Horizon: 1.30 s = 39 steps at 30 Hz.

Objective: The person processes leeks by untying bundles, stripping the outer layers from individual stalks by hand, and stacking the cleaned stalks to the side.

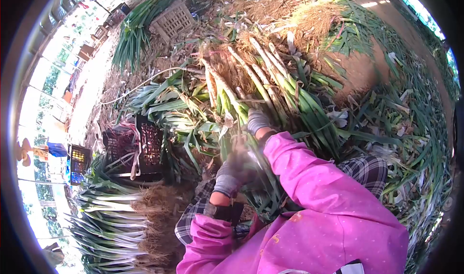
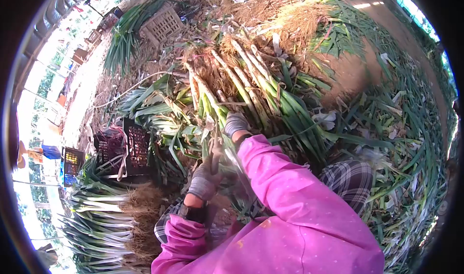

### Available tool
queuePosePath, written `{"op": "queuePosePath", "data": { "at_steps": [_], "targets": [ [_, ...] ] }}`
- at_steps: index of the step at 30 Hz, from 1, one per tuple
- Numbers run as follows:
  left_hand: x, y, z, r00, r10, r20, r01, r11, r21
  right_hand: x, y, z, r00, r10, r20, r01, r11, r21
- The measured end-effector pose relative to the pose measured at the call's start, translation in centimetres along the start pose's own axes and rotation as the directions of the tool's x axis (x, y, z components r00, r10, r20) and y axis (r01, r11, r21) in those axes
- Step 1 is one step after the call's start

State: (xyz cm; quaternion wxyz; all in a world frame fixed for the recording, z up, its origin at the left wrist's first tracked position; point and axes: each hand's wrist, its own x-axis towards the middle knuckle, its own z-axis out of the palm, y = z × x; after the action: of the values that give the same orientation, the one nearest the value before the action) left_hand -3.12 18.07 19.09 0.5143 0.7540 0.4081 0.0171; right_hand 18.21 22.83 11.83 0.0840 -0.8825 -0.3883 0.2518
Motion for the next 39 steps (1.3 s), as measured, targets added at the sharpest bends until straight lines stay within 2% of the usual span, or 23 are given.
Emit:
{"op": "queuePosePath", "data": {
  "at_steps": [3, 6, 7, 10, 14, 18, 19, 22, 23, 26, 30, 34, 35, 37, 38, 39],
  "targets": [
    [-3.1, 4.6, -0.5, 0.984, -0.153, 0.09, 0.11, 0.924, 0.367, -1.1, 2.9, 0.1, 0.994, 0.024, 0.103, -0.035, 0.994, 0.106],
    [-4.9, 2.6, 1.2, 0.978, -0.13, 0.164, 0.078, 0.954, 0.288, -2.3, 5.1, 1.9, 0.998, -0.031, 0.048, 0.025, 0.993, 0.119],
    [-5.2, 2.3, 1.6, 0.984, -0.089, 0.158, 0.057, 0.979, 0.196, -3.1, 5.4, 2.0, 0.997, -0.017, 0.069, 0.009, 0.993, 0.116],
    [-6.7, 3.8, 2.2, 0.989, -0.043, 0.143, 0.002, 0.962, 0.273, -5.7, 6.7, 2.3, 0.998, -0.022, 0.056, 0.015, 0.992, 0.125],
    [-7.8, 5.1, 2.9, 0.981, -0.125, 0.146, 0.062, 0.925, 0.374, -8.4, 7.2, 0.7, 0.999, 0.003, 0.032, -0.008, 0.988, 0.156],
    [-7.4, 5.9, 3.5, 0.998, 0.057, 0.019, -0.06, 0.924, 0.378, -9.2, 7.8, -0.7, 0.996, -0.001, 0.093, -0.012, 0.99, 0.143],
    [-6.7, 5.7, 3.5, 0.994, 0.111, 0.023, -0.112, 0.932, 0.345, -9.3, 8.1, -0.1, 0.999, -0.02, 0.034, 0.014, 0.988, 0.153],
    [-3.3, 5.5, 4.2, 0.982, 0.188, 0.011, -0.172, 0.87, 0.463, -8.5, 9.1, 1.2, 0.998, -0.002, 0.057, -0.008, 0.985, 0.171],
    [-1.3, 3.0, 4.9, 0.966, 0.254, -0.043, -0.216, 0.89, 0.402, -8.9, 8.9, -0.1, 0.989, 0.011, 0.148, -0.039, 0.982, 0.184],
    [3.4, -2.2, 6.1, 0.957, 0.291, -0.012, -0.224, 0.759, 0.611, -8.9, 9.8, -0.2, 0.991, -0.047, 0.123, 0.015, 0.968, 0.25],
    [2.2, 3.4, 3.8, 0.961, 0.223, -0.162, -0.159, 0.929, 0.335, -8.5, 11.1, 0.7, 0.993, -0.106, 0.048, 0.087, 0.952, 0.294],
    [1.8, 3.2, 5.0, 0.989, 0.062, -0.133, -0.024, 0.962, 0.272, -9.6, 10.8, -0.5, 0.986, -0.049, 0.157, -0.006, 0.944, 0.33],
    [2.1, 3.0, 5.0, 0.989, 0.012, -0.146, 0.033, 0.953, 0.303, -10.0, 10.7, -1.0, 0.984, -0.052, 0.173, -0.008, 0.945, 0.328],
    [1.3, 1.9, 5.7, 0.979, 0.013, -0.203, 0.014, 0.991, 0.131, -10.3, 10.6, -1.8, 0.979, -0.058, 0.196, -0.009, 0.946, 0.324],
    [1.0, 1.7, 6.0, 0.972, 0.015, -0.236, -0.005, 0.999, 0.044, -10.2, 11.0, -1.6, 0.988, -0.051, 0.145, 0.005, 0.953, 0.301],
    [-0.7, 4.0, 5.5, 0.935, 0.162, -0.314, -0.073, 0.958, 0.277, -10.4, 11.8, -0.9, 0.994, -0.043, 0.095, 0.015, 0.959, 0.281]
  ]
}}
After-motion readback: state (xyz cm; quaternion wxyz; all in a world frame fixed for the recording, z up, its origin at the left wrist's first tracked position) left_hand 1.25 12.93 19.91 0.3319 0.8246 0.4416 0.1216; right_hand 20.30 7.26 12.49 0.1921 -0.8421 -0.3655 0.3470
